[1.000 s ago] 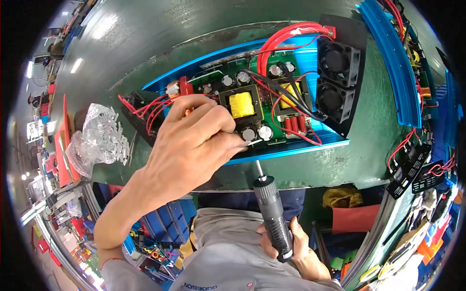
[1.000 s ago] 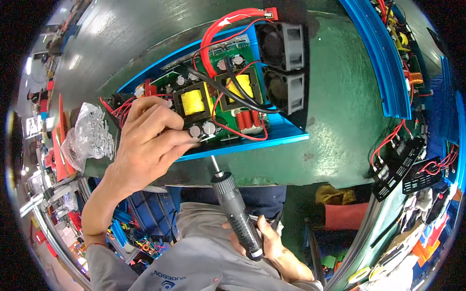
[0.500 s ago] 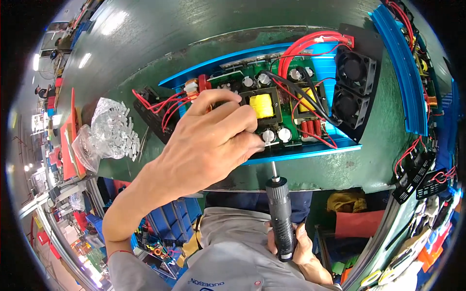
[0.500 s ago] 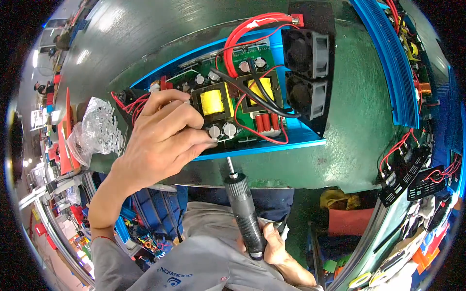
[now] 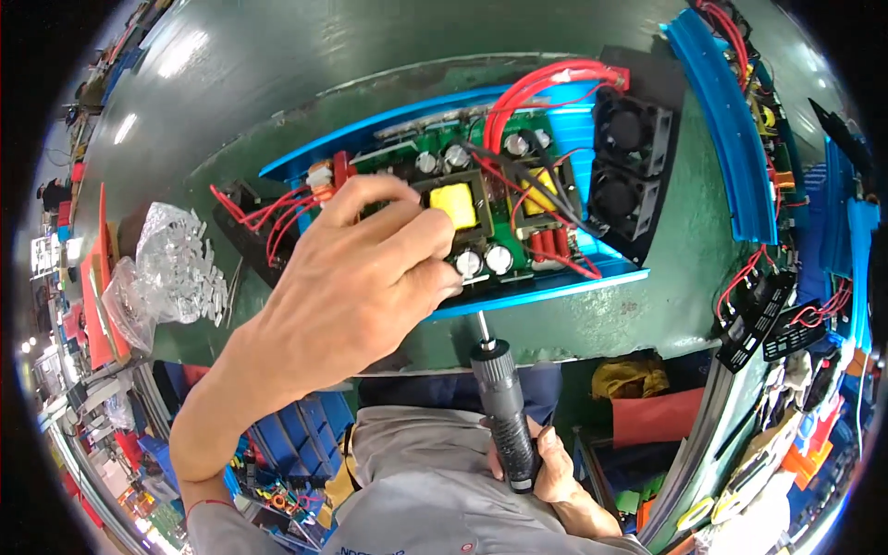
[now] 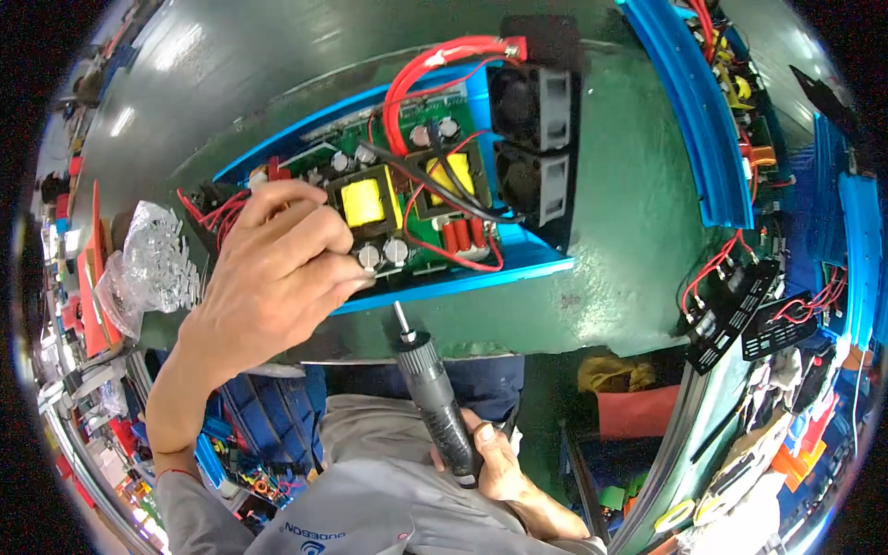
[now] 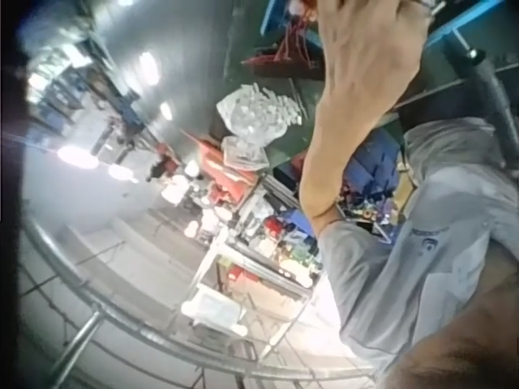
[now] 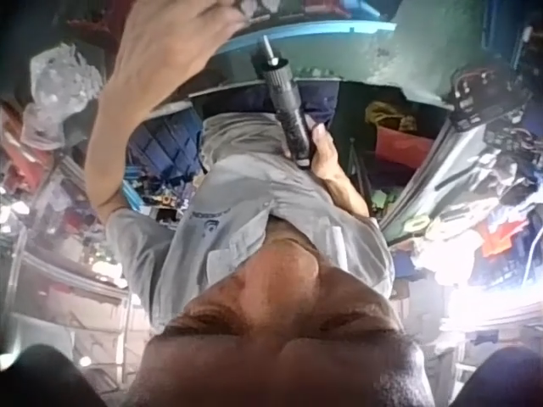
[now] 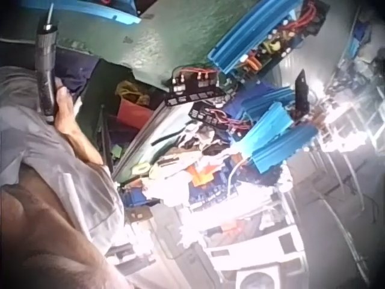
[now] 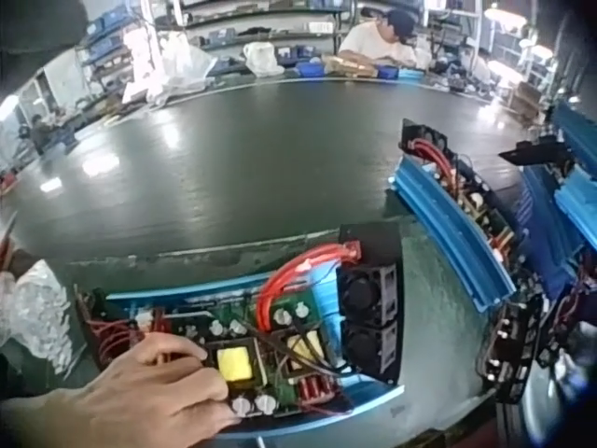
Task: The person assembles electronic power inverters on a factory production line by securing circuit boards, casings, and wires with screws using an electric screwdriver.
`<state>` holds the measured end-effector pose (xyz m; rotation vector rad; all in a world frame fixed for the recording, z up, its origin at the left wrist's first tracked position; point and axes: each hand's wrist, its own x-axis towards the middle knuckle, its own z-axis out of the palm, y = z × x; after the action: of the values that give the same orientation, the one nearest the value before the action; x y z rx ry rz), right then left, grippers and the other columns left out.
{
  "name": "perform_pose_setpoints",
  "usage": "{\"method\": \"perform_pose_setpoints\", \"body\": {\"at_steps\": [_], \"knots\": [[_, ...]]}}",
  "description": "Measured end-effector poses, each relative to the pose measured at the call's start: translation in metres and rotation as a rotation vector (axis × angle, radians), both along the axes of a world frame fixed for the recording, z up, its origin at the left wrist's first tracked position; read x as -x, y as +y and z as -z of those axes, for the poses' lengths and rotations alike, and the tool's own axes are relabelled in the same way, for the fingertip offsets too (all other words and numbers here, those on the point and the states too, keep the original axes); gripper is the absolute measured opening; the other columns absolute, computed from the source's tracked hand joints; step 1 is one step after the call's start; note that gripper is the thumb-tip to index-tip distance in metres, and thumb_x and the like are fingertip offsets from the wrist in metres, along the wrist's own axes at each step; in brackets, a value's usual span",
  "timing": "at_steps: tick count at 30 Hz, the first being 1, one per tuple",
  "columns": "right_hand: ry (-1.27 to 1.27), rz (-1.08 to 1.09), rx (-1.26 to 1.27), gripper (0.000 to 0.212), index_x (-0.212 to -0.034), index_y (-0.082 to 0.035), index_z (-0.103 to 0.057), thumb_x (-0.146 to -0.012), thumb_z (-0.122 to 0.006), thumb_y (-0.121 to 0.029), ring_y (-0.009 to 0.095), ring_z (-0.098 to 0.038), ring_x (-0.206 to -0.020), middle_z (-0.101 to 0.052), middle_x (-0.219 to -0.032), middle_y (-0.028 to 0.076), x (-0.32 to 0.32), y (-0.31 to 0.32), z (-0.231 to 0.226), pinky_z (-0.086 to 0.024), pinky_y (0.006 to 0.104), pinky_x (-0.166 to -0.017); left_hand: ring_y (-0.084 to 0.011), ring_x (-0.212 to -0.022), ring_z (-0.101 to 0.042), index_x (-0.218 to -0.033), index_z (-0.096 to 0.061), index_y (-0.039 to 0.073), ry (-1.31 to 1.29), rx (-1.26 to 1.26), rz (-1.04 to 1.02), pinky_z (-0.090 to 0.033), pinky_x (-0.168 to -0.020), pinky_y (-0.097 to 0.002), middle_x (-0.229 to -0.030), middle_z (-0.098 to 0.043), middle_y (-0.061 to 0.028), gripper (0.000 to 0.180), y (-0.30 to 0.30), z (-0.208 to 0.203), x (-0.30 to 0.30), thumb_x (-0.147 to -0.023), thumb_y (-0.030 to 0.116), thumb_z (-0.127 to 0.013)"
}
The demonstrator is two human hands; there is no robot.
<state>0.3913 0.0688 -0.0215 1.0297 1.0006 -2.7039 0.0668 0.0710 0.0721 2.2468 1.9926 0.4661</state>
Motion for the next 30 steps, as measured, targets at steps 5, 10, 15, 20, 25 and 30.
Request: {"method": "perform_pose_setpoints", "body": {"at_steps": [5,10,15,20,25,30], "knots": [[0.085,0.000,0.229,0.107,-0.138,0.009,-0.049,-0.093,-0.026,-0.085,0.018,-0.054,-0.061,-0.062,-0.071,0.013,0.001,0.003,0.000,-0.042,0.0298,-0.060,-0.0304,-0.097,-0.061,-0.087,-0.064,0.007,-0.051,0.011,0.002,-0.046,-0.091,-0.0440,-0.092,-0.058,-0.0039,0.023,-0.003,0.003,0.003,-0.073,0.010,-0.082],[0.076,-0.017,0.245,0.111,-0.139,0.010,-0.049,-0.090,-0.027,-0.087,0.015,-0.054,-0.062,-0.063,-0.074,0.011,-0.004,-0.001,0.003,-0.042,0.0284,-0.058,-0.0270,-0.097,-0.060,-0.088,-0.066,0.006,-0.086,0.060,-0.020,-0.045,-0.100,-0.0458,-0.091,-0.057,-0.0043,0.015,-0.002,-0.002,-0.004,-0.079,0.011,-0.077],[0.092,0.003,0.236,0.108,-0.140,0.008,-0.049,-0.092,-0.027,-0.086,0.012,-0.055,-0.067,-0.065,-0.079,0.010,-0.003,0.000,0.002,-0.040,0.0252,-0.060,-0.0269,-0.097,-0.059,-0.095,-0.070,0.003,-0.085,0.209,-0.039,-0.037,-0.114,-0.0527,-0.094,-0.054,-0.0059,0.016,-0.006,-0.016,-0.011,-0.081,0.009,-0.073],[-0.001,-0.033,0.034,0.108,-0.133,0.008,-0.052,-0.090,-0.024,-0.087,0.017,-0.056,-0.063,-0.063,-0.076,0.013,0.002,-0.001,-0.006,-0.043,0.0285,-0.060,-0.0271,-0.092,-0.062,-0.111,-0.068,0.002,-0.074,0.222,-0.173,-0.031,-0.119,-0.0577,-0.098,-0.060,-0.0076,0.040,-0.014,-0.032,-0.035,-0.075,0.017,-0.076],[-0.099,-0.044,-0.558,0.054,-0.116,0.003,-0.055,-0.102,-0.045,-0.049,0.014,-0.058,-0.069,-0.065,-0.081,0.009,0.004,-0.007,-0.009,-0.047,0.0296,-0.066,-0.0230,-0.083,-0.062,-0.116,-0.068,0.004,0.058,0.076,-0.147,-0.041,-0.112,-0.0504,-0.095,-0.061,-0.0055,0.036,-0.025,-0.010,-0.041,-0.081,0.012,-0.071],[-0.075,-0.021,-0.327,0.053,-0.118,0.004,-0.055,-0.099,-0.055,-0.045,0.015,-0.059,-0.068,-0.065,-0.081,0.010,-0.003,-0.005,-0.013,-0.047,0.0306,-0.063,-0.0229,-0.079,-0.062,-0.115,-0.068,0.002,0.121,0.093,-0.223,-0.048,-0.102,-0.0455,-0.091,-0.059,-0.0066,0.034,-0.025,-0.007,-0.050,-0.081,0.007,-0.067]]}}
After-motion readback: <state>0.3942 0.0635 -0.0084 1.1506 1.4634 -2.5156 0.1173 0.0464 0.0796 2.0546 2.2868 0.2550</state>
